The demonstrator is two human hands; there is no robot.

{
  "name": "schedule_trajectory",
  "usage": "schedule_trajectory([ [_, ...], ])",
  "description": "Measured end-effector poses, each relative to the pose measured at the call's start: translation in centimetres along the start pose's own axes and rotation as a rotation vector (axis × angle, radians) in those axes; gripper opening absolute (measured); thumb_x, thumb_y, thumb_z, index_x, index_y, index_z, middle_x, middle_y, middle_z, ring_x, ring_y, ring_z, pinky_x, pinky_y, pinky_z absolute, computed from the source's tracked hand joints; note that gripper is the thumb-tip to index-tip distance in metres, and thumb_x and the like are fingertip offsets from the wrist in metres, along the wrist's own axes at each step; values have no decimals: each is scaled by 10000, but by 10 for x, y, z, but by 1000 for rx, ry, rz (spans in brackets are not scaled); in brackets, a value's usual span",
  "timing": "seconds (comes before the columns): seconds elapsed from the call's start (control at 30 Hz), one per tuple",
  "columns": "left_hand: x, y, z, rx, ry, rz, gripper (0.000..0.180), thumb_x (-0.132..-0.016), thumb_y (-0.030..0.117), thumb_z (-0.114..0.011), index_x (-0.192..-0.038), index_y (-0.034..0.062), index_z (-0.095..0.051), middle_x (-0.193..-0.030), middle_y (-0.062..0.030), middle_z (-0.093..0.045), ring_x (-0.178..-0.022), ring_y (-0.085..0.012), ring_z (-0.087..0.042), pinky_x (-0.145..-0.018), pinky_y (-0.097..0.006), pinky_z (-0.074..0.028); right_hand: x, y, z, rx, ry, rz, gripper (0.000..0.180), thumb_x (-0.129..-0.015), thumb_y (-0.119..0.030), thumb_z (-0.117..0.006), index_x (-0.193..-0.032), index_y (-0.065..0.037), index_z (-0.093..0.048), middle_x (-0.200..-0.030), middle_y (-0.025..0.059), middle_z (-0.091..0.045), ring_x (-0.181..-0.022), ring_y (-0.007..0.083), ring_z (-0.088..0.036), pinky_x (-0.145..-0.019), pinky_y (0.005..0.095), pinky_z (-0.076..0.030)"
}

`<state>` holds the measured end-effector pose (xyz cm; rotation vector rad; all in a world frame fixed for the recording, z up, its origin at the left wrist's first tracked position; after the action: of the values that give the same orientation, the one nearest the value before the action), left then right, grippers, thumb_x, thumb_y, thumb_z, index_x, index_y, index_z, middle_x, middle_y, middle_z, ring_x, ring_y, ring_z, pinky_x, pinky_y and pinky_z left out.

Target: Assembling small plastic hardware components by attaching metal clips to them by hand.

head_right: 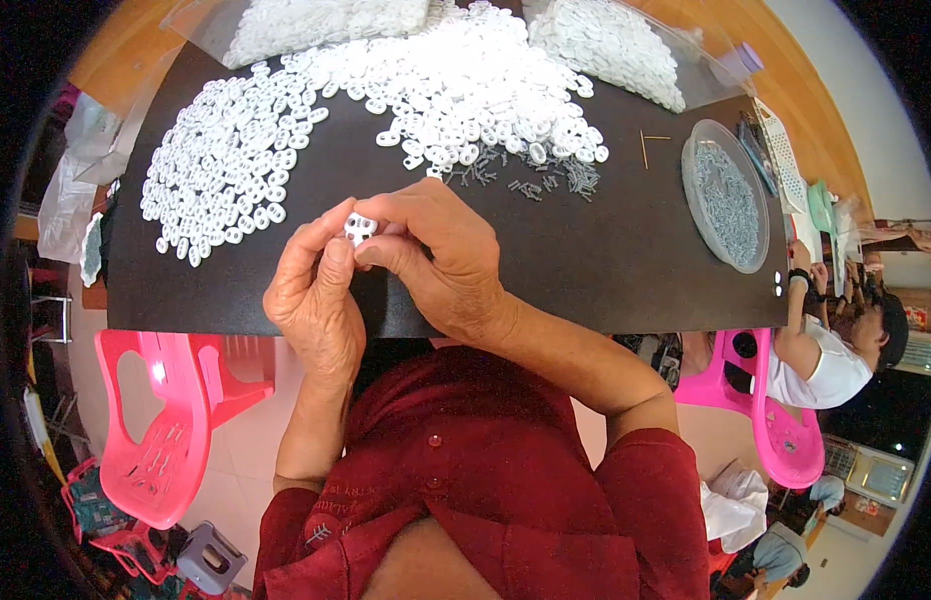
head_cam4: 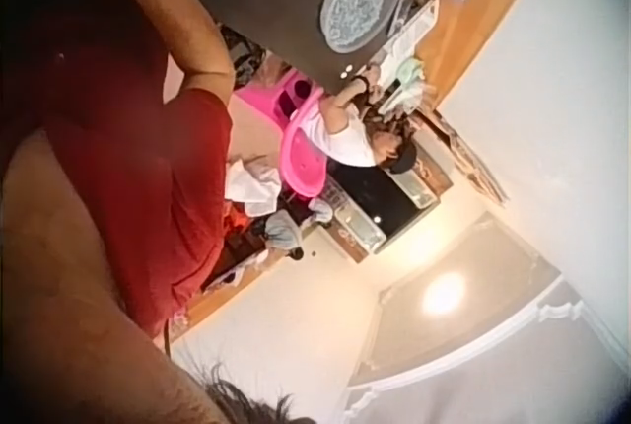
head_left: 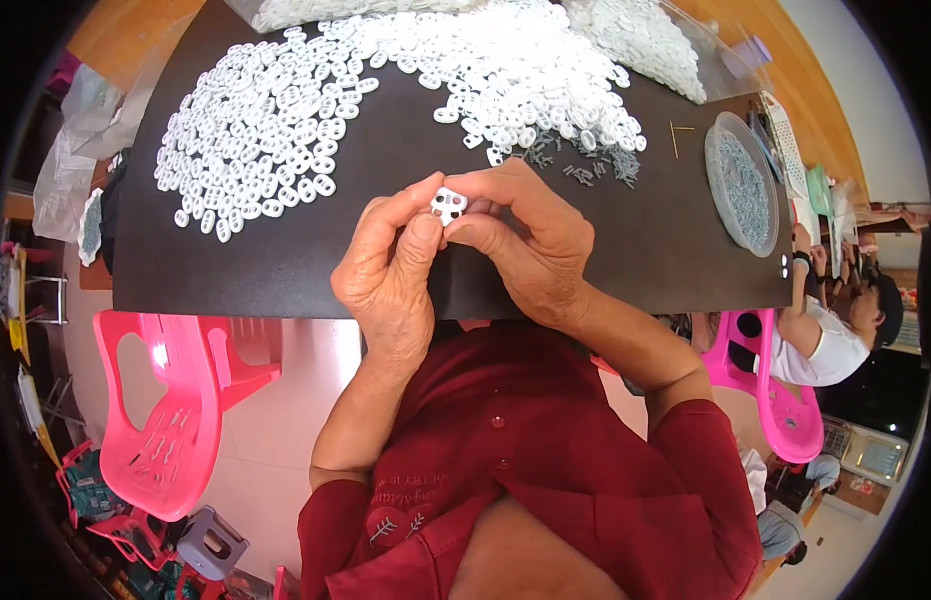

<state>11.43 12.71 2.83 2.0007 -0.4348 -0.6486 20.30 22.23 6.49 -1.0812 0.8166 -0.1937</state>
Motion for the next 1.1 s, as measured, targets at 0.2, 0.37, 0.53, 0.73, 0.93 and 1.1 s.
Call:
schedule_trajectory([
  [0.2,4,2,-4,4,78,-32,201,-880,79,-614,-1054,-21,-635,-841,-6,-553,-720,-61,-488,-644,-188,-424,-1,-1,-1,44,22,64,268,-767,55,-660,-1029,15,-623,-818,49,-573,-706,109,-518,-615,222,-406],
  [0.37,7,-5,-2,14,101,-20,181,-889,84,-605,-1033,-21,-633,-846,-6,-558,-714,-57,-487,-642,-187,-425,0,-4,0,120,53,147,251,-761,52,-664,-1007,17,-628,-790,48,-571,-693,112,-517,-603,224,-403],
  [0.53,6,-6,-2,-3,106,12,175,-895,81,-596,-1031,-25,-625,-876,-13,-569,-744,-60,-509,-666,-187,-440,1,1,-2,87,34,82,256,-783,48,-654,-1034,17,-615,-827,47,-577,-718,101,-524,-621,218,-413],
  [0.73,2,2,-1,-45,62,-15,185,-886,56,-600,-1049,-30,-620,-900,-19,-567,-763,-65,-515,-713,-201,-456,9,9,-3,-114,69,-144,247,-797,31,-658,-1039,11,-612,-856,23,-569,-754,74,-523,-668,211,-428],
  [0.93,3,-1,2,-104,55,36,223,-883,48,-602,-1092,-24,-620,-881,-18,-552,-779,-66,-511,-715,-196,-444,0,0,-2,65,23,-8,283,-800,33,-651,-1078,8,-599,-861,22,-563,-752,77,-512,-669,209,-418],
  [1.1,2,0,1,-33,28,50,222,-886,54,-599,-1093,-22,-627,-883,-17,-555,-777,-73,-510,-710,-199,-436,2,3,-6,2,24,-31,276,-809,31,-643,-1080,6,-598,-867,22,-553,-737,79,-493,-655,208,-408],
])
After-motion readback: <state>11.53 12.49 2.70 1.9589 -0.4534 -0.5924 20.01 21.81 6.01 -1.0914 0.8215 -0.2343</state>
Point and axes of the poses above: each hand's wrist, its own x-axis away from the middle knuckle, its own z-axis out of the back of the hand, y = z × x, the point moved 7 cm from there along -x, towards the middle knuckle
